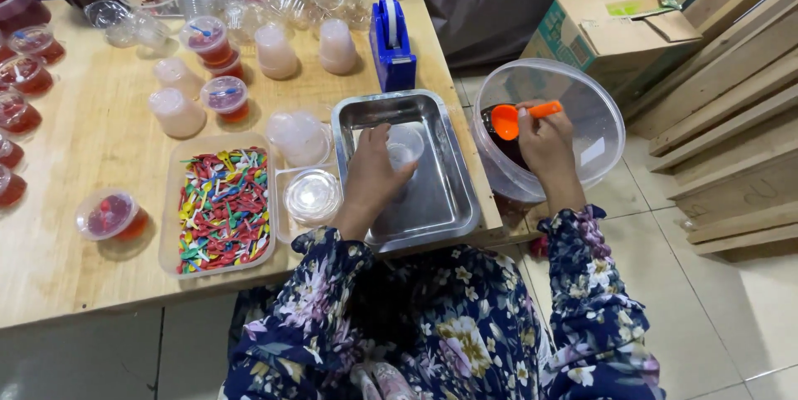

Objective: The person scoops dark liquid into small plastic cups, places a jelly garnish into the liquid, and seals the cups using a tape dispenser and lids.

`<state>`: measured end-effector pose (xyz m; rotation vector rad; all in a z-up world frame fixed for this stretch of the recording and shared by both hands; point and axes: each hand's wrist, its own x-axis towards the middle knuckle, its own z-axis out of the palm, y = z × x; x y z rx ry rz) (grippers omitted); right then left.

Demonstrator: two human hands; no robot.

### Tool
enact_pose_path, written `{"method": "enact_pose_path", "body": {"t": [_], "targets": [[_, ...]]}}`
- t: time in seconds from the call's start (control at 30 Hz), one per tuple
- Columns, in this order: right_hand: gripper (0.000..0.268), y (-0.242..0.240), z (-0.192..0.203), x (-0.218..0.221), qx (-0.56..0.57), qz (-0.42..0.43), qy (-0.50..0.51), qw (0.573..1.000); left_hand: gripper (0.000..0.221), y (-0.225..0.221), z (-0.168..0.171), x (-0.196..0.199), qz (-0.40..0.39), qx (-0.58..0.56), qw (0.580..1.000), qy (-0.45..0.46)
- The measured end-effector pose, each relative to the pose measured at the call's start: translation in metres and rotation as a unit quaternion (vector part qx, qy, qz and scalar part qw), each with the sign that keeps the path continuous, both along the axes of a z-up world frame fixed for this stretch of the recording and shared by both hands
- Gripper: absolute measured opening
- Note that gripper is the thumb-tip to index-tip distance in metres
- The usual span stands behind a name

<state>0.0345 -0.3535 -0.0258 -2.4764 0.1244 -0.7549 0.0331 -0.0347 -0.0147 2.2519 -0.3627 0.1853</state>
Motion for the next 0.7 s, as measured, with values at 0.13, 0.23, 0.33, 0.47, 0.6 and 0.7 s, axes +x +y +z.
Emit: {"method": "enact_pose_path", "body": {"t": [0.13, 0.23, 0.33, 0.47, 0.6, 0.7], "targets": [[0.014, 0.018, 0.009, -0.008, 0.087, 0.030, 0.022, 0.995, 0.078, 0.002, -0.004, 0.001, 0.001, -0.001, 1.000, 0.012], [0.021, 0.020, 0.016, -0.010, 0.083, 0.021, 0.067, 0.994, 0.077, 0.001, -0.001, 0.003, -0.001, -0.006, 1.000, 0.009], [0.027, 0.018, 0.013, -0.009, 0.100, 0.018, 0.107, 0.989, 0.078, 0.002, -0.002, 0.002, -0.007, -0.001, 1.000, 0.013], [0.024, 0.023, 0.020, -0.013, 0.107, 0.019, 0.126, 0.986, 0.079, 0.002, -0.001, 0.000, -0.005, 0.009, 1.000, 0.014], [0.026, 0.038, 0.040, -0.029, 0.111, 0.017, 0.155, 0.981, 0.077, 0.002, 0.003, -0.001, -0.007, 0.003, 1.000, 0.011], [0.026, 0.037, 0.043, -0.031, 0.110, 0.013, 0.171, 0.979, 0.078, 0.003, 0.001, -0.002, -0.012, -0.003, 1.000, 0.003]]}}
